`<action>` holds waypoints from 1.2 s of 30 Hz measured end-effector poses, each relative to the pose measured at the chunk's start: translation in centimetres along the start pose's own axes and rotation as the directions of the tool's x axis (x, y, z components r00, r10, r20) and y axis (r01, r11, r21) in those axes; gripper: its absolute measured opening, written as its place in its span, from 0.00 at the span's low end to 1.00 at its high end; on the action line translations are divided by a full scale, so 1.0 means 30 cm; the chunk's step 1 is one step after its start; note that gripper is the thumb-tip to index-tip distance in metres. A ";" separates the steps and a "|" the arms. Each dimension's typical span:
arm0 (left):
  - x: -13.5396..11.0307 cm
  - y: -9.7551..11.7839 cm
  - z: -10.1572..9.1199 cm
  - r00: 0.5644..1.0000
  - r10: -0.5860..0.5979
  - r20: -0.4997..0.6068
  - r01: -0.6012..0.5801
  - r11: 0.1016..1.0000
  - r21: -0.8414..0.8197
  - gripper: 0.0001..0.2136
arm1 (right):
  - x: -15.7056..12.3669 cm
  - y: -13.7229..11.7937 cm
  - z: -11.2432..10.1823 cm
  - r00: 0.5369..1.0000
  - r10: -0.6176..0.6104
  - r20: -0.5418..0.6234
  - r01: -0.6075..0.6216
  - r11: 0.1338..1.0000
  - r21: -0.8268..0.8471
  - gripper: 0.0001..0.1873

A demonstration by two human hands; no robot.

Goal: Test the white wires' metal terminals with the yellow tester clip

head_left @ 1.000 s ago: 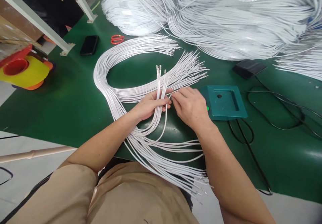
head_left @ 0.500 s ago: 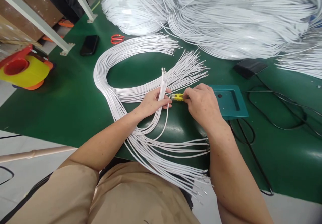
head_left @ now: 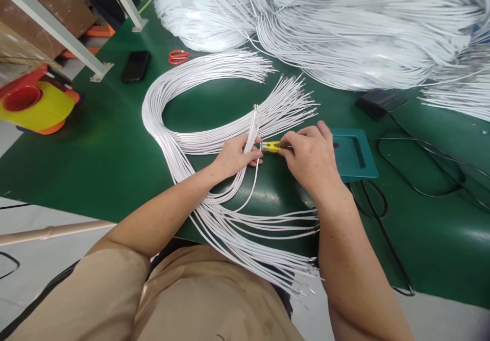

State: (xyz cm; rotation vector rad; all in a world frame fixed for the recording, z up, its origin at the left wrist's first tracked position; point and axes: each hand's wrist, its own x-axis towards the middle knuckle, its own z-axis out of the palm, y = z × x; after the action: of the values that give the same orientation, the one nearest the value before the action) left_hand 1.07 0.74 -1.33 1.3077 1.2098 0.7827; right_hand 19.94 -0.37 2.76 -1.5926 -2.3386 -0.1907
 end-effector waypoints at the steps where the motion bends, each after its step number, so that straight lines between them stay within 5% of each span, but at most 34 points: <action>1: 0.000 -0.002 -0.001 1.000 0.000 0.002 0.000 1.000 0.000 0.17 | -0.005 0.005 -0.002 0.998 0.042 -0.043 -0.043 0.999 -0.025 0.09; 6: 0.002 -0.010 -0.010 1.000 0.011 0.005 -0.011 0.999 -0.032 0.17 | -0.029 0.040 0.012 0.951 0.262 -0.163 -0.283 0.951 -0.122 0.17; 12: -0.009 -0.003 -0.035 0.999 0.033 -0.016 -0.034 0.994 -0.106 0.18 | -0.026 0.046 0.012 0.954 0.241 -0.177 -0.255 0.965 -0.059 0.15; 17: -0.021 0.003 -0.037 0.993 0.120 -0.016 -0.121 0.974 -0.192 0.19 | -0.011 -0.008 -0.016 0.955 0.173 -0.240 -0.090 0.943 0.321 0.11; 22: -0.030 0.009 -0.018 0.980 0.201 -0.005 -0.197 0.956 -0.216 0.17 | -0.004 -0.067 -0.018 0.974 0.183 -0.131 -0.072 0.805 0.588 0.11; 32: -0.045 0.009 -0.005 0.950 0.308 -0.039 -0.309 0.951 -0.011 0.14 | 0.001 -0.086 -0.015 0.991 0.132 -0.022 -0.092 0.790 0.606 0.09; 36: -0.046 0.009 -0.007 0.936 0.348 -0.060 -0.343 0.936 0.078 0.13 | 0.007 -0.087 -0.016 0.976 0.206 0.067 -0.201 0.745 0.636 0.09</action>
State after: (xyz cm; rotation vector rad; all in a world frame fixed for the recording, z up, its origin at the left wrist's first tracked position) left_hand 0.56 -0.47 -0.73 1.5842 1.0815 1.0568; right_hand 17.54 -1.29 3.45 -1.4439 -1.8805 0.5967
